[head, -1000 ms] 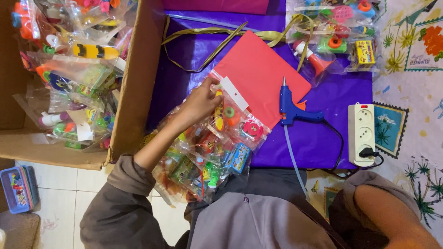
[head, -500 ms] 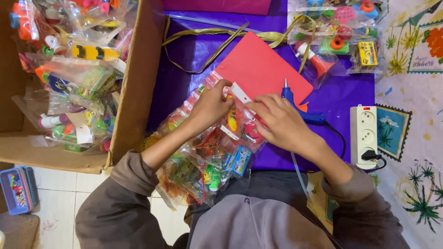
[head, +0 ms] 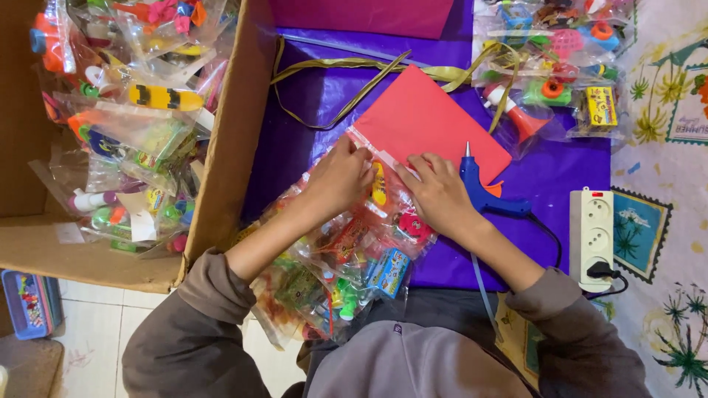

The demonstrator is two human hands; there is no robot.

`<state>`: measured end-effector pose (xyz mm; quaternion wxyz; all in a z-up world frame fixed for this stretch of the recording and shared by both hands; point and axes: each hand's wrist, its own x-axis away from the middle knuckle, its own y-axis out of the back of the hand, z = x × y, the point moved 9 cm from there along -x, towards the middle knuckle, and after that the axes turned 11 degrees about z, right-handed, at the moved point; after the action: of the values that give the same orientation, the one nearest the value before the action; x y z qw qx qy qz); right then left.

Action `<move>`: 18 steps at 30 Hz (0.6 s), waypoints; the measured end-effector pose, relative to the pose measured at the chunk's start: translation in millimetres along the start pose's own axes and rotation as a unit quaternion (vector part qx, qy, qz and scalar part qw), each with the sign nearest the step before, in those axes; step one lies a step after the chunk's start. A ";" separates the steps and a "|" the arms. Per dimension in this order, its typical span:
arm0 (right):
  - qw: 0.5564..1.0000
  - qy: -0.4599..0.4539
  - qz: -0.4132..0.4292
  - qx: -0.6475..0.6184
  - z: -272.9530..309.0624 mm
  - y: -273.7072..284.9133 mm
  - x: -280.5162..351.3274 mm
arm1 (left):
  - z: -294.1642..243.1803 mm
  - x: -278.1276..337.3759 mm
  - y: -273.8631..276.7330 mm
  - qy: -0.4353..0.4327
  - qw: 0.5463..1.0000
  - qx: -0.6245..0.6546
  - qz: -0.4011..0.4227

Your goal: Selecting small packaged toys from a box and using a hot glue gun to attach them to a red cardstock display sheet.

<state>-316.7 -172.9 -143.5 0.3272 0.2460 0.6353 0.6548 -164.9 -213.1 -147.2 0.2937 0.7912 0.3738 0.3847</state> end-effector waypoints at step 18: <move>0.996 -0.029 0.087 0.015 -5.8 -6.0 7.5 | -27.7 -25.3 -64.7 -0.011 0.968 -0.239 0.078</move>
<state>-325.3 -171.4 -150.5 0.2836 0.3242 0.6114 0.6638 -222.2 -193.3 -191.0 0.4475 0.7291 0.2052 0.4754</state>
